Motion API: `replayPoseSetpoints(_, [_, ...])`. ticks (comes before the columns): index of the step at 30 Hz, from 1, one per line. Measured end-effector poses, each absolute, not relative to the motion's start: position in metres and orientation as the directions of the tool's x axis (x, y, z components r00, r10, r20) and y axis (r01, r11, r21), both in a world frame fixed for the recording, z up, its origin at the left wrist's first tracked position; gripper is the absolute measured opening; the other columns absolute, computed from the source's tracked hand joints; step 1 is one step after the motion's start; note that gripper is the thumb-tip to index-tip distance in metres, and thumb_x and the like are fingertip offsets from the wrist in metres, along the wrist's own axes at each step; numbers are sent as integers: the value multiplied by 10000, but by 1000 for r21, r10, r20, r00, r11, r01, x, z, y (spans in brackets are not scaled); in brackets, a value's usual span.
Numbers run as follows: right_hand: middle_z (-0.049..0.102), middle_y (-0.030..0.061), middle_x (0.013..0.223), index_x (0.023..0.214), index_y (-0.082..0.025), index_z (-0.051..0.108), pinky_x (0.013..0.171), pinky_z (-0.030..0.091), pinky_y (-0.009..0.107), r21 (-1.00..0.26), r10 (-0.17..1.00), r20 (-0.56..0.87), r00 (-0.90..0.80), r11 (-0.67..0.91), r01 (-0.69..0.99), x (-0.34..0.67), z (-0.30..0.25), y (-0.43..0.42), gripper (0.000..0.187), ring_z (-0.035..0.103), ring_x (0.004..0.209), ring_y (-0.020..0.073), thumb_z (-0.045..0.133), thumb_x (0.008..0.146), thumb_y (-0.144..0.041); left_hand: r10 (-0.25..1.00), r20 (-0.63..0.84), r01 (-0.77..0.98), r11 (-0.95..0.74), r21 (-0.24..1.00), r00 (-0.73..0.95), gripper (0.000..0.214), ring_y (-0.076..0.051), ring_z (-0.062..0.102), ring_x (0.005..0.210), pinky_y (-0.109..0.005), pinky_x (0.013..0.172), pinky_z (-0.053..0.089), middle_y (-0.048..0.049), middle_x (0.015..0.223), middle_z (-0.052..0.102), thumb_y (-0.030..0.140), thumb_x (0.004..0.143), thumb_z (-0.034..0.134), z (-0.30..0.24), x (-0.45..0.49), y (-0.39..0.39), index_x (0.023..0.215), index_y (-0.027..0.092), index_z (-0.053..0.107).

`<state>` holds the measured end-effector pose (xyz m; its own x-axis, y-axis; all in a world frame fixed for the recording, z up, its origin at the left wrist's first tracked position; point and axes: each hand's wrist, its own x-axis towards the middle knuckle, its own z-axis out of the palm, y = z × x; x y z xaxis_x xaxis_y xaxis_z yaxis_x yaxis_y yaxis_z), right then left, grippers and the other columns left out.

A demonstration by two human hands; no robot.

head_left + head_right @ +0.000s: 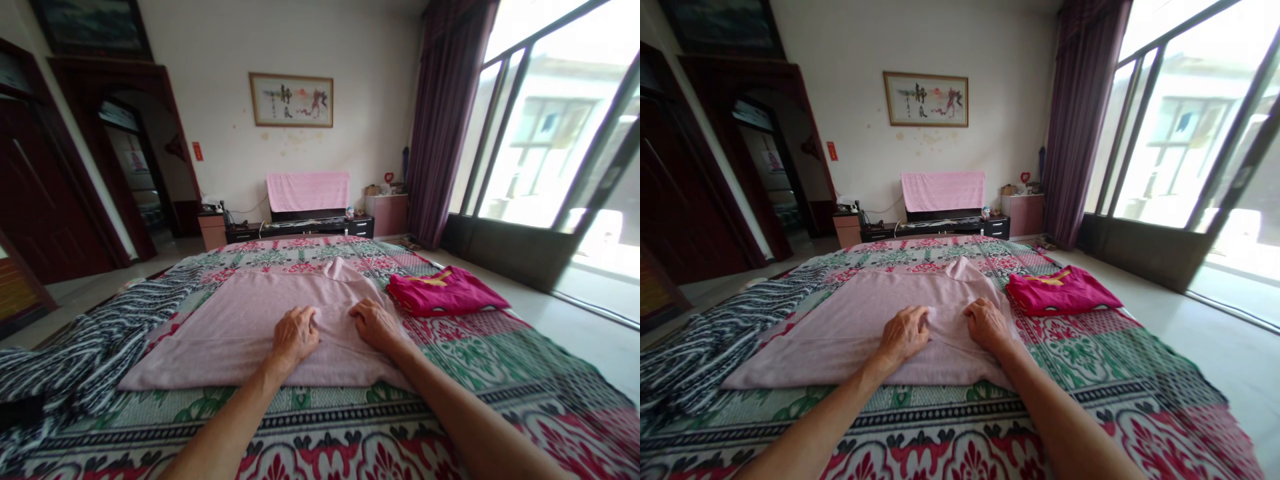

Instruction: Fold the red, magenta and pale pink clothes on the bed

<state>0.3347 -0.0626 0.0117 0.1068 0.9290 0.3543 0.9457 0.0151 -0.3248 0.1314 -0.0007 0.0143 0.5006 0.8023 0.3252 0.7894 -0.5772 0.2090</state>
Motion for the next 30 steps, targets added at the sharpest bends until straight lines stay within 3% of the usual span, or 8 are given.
replayPoseSetpoints(2, [631, 73, 1010, 925, -164, 666, 885, 343, 272, -325, 928, 357, 103, 20, 946, 335, 11, -62, 266, 536, 956, 164, 442, 791, -113, 760, 340, 759, -628, 169, 554, 385, -176, 560, 925, -260, 816, 419, -53, 971, 602, 168, 768, 500, 14, 130, 0, 1129, 269, 589])
replayPoseSetpoints(7, [635, 74, 997, 936, -156, 669, 885, 352, 259, -332, 919, 379, 112, 22, 943, 336, 9, -63, 280, 541, 956, 160, 443, 776, -108, 743, 316, 754, -647, 115, 590, 289, -191, 553, 925, -274, 835, 423, -83, 911, 594, 194, 793, 471, 13, 128, 3, 989, 229, 680])
replayPoseSetpoints(15, [628, 75, 1138, 1064, -180, 646, 974, 292, 322, -247, 930, 364, 45, 50, 968, 335, 10, -61, 357, 524, 1048, 186, 412, 803, -114, 749, 329, 760, -638, 125, 575, 296, -205, 542, 975, -296, 872, 433, -85, 966, 612, 238, 786, 486, 15, 126, 3, 993, 227, 697])
replayPoseSetpoints(23, [679, 90, 1028, 963, -170, 703, 875, 388, 280, -237, 967, 243, 79, -20, 971, 341, 23, -39, 346, 594, 959, 202, 466, 720, -103, 684, 330, 658, -725, 206, 650, 303, -196, 569, 939, -323, 909, 428, -77, 972, 648, 348, 854, 455, 11, 120, 20, 964, 217, 705])
replayPoseSetpoints(26, [697, 82, 991, 971, -174, 704, 818, 422, 261, -323, 942, 270, 198, -105, 941, 351, 31, -8, 358, 615, 930, 205, 489, 694, -102, 635, 303, 587, -773, 243, 711, 312, -202, 571, 952, -321, 899, 437, -65, 981, 655, 400, 829, 494, 13, 112, 31, 985, 225, 701])
replayPoseSetpoints(30, [699, 108, 969, 1075, -134, 670, 793, 454, 263, -602, 837, 279, 470, -229, 765, 368, 36, 40, 411, 629, 912, 217, 527, 690, -110, 598, 271, 528, -798, 291, 754, 325, -197, 568, 984, -307, 917, 437, -46, 1043, 650, 395, 791, 534, 15, 104, 38, 1023, 228, 689])
